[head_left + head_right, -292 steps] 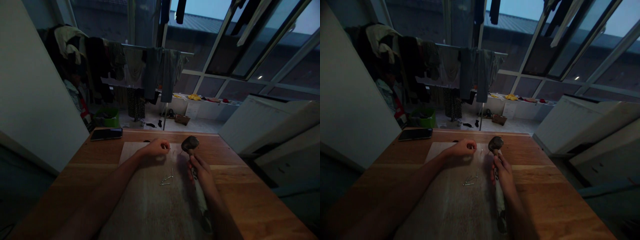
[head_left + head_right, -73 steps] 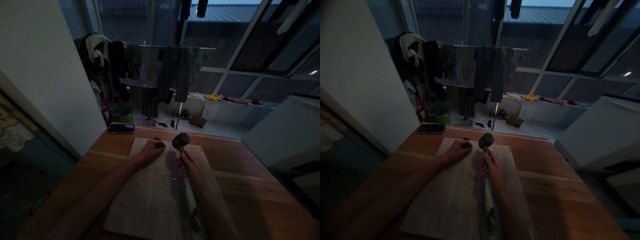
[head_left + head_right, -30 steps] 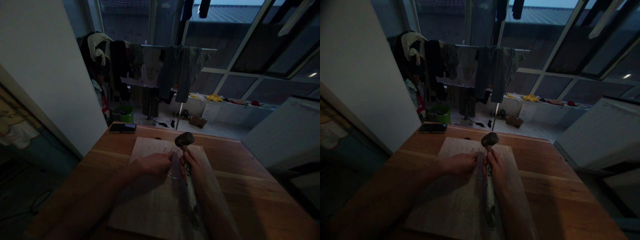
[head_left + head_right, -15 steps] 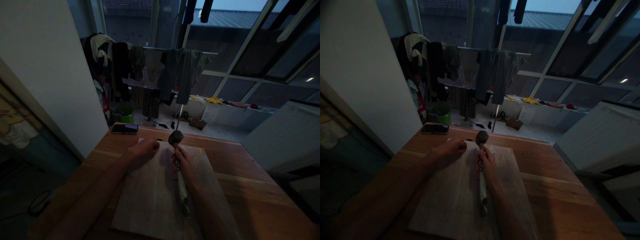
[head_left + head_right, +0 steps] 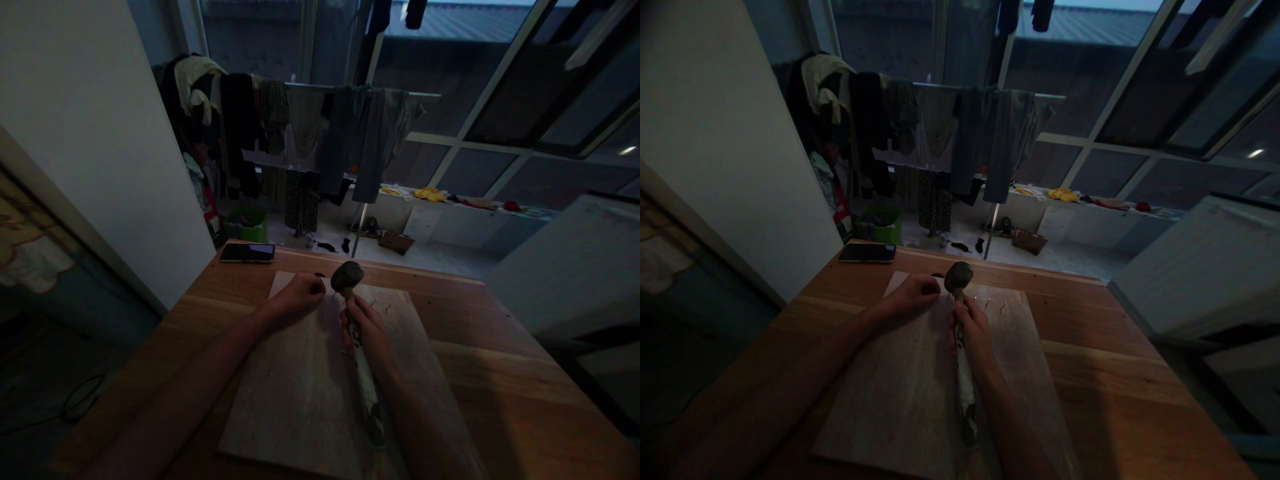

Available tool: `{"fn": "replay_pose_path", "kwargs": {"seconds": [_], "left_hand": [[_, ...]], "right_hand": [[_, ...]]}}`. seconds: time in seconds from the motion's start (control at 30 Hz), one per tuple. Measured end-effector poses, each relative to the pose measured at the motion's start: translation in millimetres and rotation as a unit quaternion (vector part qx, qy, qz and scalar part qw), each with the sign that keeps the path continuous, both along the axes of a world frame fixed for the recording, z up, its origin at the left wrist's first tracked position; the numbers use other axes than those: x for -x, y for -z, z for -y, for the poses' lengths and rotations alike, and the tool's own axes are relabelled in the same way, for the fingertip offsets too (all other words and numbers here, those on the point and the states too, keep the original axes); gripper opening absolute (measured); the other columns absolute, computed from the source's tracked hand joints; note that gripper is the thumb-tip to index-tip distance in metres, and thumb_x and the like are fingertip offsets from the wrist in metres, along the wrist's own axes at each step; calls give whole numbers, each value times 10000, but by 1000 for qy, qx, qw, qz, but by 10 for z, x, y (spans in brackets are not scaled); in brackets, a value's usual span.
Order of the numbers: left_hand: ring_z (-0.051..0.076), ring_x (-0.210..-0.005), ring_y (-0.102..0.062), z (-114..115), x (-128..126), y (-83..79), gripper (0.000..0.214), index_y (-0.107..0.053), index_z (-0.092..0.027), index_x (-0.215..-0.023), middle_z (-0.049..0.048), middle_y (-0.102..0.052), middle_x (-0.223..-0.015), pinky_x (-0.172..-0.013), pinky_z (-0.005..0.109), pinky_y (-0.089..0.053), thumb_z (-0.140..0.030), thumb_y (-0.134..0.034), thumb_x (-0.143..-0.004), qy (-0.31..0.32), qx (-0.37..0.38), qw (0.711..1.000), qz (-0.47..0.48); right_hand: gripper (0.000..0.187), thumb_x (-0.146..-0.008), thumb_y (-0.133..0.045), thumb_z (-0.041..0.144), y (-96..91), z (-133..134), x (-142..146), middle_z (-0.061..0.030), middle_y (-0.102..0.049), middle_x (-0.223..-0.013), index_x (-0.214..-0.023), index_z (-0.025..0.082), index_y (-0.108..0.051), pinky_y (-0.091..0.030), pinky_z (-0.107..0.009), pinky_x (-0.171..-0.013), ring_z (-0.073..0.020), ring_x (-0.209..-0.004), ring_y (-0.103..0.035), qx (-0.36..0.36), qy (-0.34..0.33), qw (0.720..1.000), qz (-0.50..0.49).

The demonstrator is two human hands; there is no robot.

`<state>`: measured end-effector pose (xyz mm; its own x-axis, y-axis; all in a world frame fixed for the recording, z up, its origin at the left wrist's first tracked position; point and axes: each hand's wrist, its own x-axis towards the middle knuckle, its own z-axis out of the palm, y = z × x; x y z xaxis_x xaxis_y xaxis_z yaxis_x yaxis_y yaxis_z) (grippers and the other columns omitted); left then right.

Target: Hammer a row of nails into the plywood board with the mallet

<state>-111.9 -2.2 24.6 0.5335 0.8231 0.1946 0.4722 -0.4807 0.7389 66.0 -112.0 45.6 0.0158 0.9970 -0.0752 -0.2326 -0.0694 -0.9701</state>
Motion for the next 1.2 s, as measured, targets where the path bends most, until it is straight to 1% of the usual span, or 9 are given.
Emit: {"fn": "replay_pose_path", "kwargs": {"seconds": [0.07,0.17,0.33,0.5,0.7,0.83,0.9,1.0,1.2], "left_hand": [[157,-745,-647,-31,8,32,132,-776,-109,-859,44,-730,-818,-685,246,-457,-132,-650,-830,8,17,1000,22],[168,-781,-673,-69,28,49,153,-803,-114,-901,59,-758,-856,-717,255,-474,-156,-665,-849,23,19,999,32],[166,-780,-665,-101,34,109,139,-827,-133,-876,65,-754,-848,-731,262,-474,-145,-692,-844,19,-2,999,32],[166,-775,-656,-136,34,196,126,-828,-138,-847,55,-734,-823,-733,266,-475,-123,-705,-823,14,-7,999,50],[170,-790,-652,-157,47,212,134,-836,-144,-879,53,-726,-847,-725,263,-465,-152,-712,-831,43,-5,997,68],[176,-801,-655,-170,57,223,131,-834,-138,-858,63,-727,-850,-730,264,-465,-147,-704,-839,50,-12,996,77],[176,-789,-650,-182,60,237,126,-835,-135,-853,69,-725,-848,-726,268,-464,-158,-712,-839,49,-17,996,73],[181,-797,-651,-197,60,262,150,-840,-137,-898,76,-731,-870,-725,270,-470,-169,-703,-846,55,-14,996,74],[190,-837,-663,-187,55,276,140,-833,-132,-879,85,-749,-932,-754,272,-497,-184,-716,-824,57,10,993,103]], "right_hand": [[412,-786,-759,593,3,-1,2,70,-579,-621,-870,223,-599,-344,-203,-266,-82,-318,-479,2,2,1000,0],[415,-787,-758,596,25,-10,2,72,-580,-613,-877,225,-596,-345,-212,-262,-84,-308,-466,12,2,1000,3],[436,-774,-763,609,63,-13,17,78,-578,-617,-885,224,-594,-366,-215,-263,-85,-306,-467,11,0,1000,8],[462,-776,-750,631,50,6,41,75,-581,-636,-919,220,-595,-370,-209,-260,-89,-323,-483,8,-15,1000,19],[521,-794,-728,635,91,-2,59,73,-588,-641,-1079,212,-620,-375,-215,-263,-99,-324,-493,5,-39,999,26],[488,-809,-713,621,132,-15,55,70,-586,-660,-1059,213,-616,-372,-221,-263,-95,-321,-490,5,-36,999,25],[496,-806,-710,620,124,-13,51,72,-582,-663,-1073,215,-609,-369,-222,-265,-95,-323,-487,8,-35,999,29],[518,-789,-713,620,89,-4,49,77,-576,-653,-1089,212,-602,-376,-227,-270,-101,-326,-489,16,-41,998,50],[459,-812,-674,627,67,4,59,73,-562,-623,-990,210,-597,-371,-230,-272,-107,-326,-489,-4,-48,996,80]]}}
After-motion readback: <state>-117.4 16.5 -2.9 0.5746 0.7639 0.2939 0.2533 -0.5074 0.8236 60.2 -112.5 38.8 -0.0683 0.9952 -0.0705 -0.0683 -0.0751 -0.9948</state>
